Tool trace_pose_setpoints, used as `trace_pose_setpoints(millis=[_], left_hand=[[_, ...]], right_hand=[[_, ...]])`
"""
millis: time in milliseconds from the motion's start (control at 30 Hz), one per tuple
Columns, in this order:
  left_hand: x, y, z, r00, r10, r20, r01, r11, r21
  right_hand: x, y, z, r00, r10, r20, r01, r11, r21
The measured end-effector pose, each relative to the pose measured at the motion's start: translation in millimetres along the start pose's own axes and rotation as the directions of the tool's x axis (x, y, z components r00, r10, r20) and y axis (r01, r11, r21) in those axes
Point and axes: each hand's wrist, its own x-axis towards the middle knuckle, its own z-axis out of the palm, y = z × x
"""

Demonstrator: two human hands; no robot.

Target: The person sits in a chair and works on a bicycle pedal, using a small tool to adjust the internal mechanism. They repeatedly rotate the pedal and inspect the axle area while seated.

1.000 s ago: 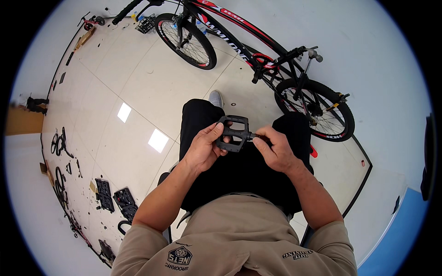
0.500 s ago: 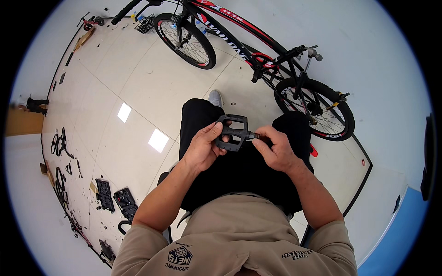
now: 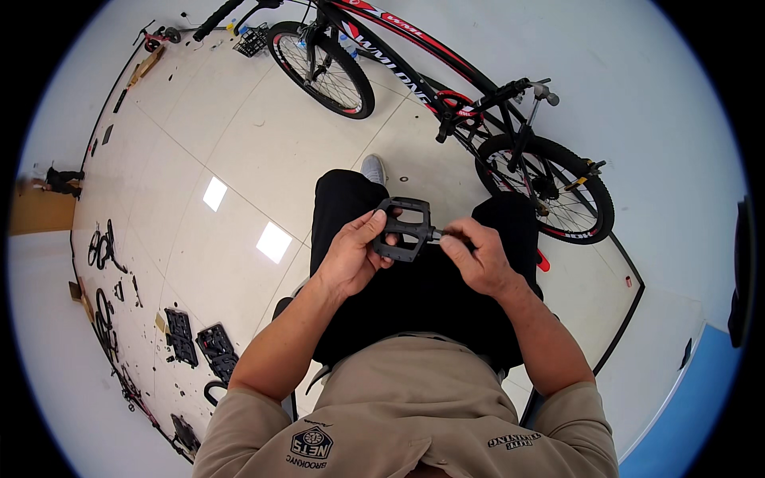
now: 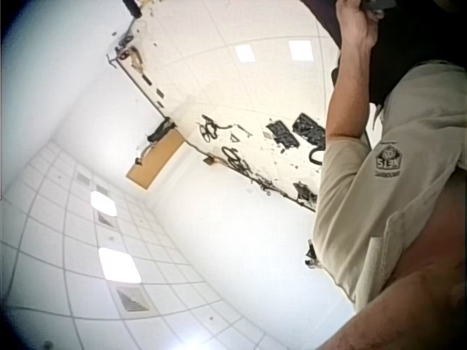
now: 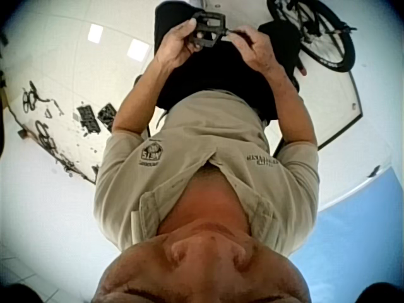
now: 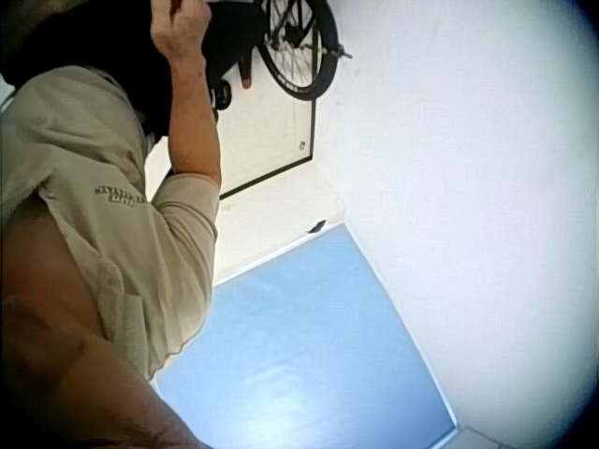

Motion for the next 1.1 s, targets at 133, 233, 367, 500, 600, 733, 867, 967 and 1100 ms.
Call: trace_pose_setpoints(millis=[133, 233, 367, 500, 600, 733, 867, 967, 1100], left_hand=[[0, 0, 1, 1.000, -0.001, 0.000, 0.001, 1.000, 0.007], [0, 0, 1, 1.000, -0.005, -0.004, 0.005, 1.000, 0.011], [-1, 0, 2, 1.000, -0.004, 0.013, 0.004, 1.000, 0.005], [0, 0, 1, 1.000, 0.000, 0.008, 0.000, 1.000, 0.001], [1, 0, 0, 1.000, -0.001, 0.005, 0.001, 1.000, -0.010], [0, 0, 0, 1.000, 0.001, 0.010, -0.001, 1.000, -0.001], [0, 0, 2, 1.000, 0.001, 0.016, -0.001, 1.000, 0.008], [0, 0, 2, 1.000, 0.000, 0.025, 0.000, 1.000, 0.010], [0, 0, 1, 1.000, 0.004, 0.013, -0.004, 1.000, -0.001]], right_hand=[[0, -2, 5, 1.000, -0.029, -0.004, 0.029, 1.000, -0.005], [0, 1, -1, 0.998, 0.021, 0.065, -0.018, 0.999, -0.048], [-3, 12, 0, 0.992, 0.104, 0.071, -0.104, 0.995, -0.013], [-2, 11, -3, 0.995, 0.084, 0.045, -0.083, 0.996, -0.024], [0, 0, 7, 0.997, -0.023, -0.071, 0.027, 0.998, 0.060], [0, 0, 4, 1.000, -0.011, 0.004, 0.011, 1.000, 0.009], [-2, 7, -1, 0.996, 0.069, 0.063, -0.068, 0.997, -0.025], [-4, 10, 1, 0.987, 0.154, 0.056, -0.156, 0.987, 0.041], [-2, 11, -2, 0.995, 0.091, 0.035, -0.091, 0.996, -0.003]])
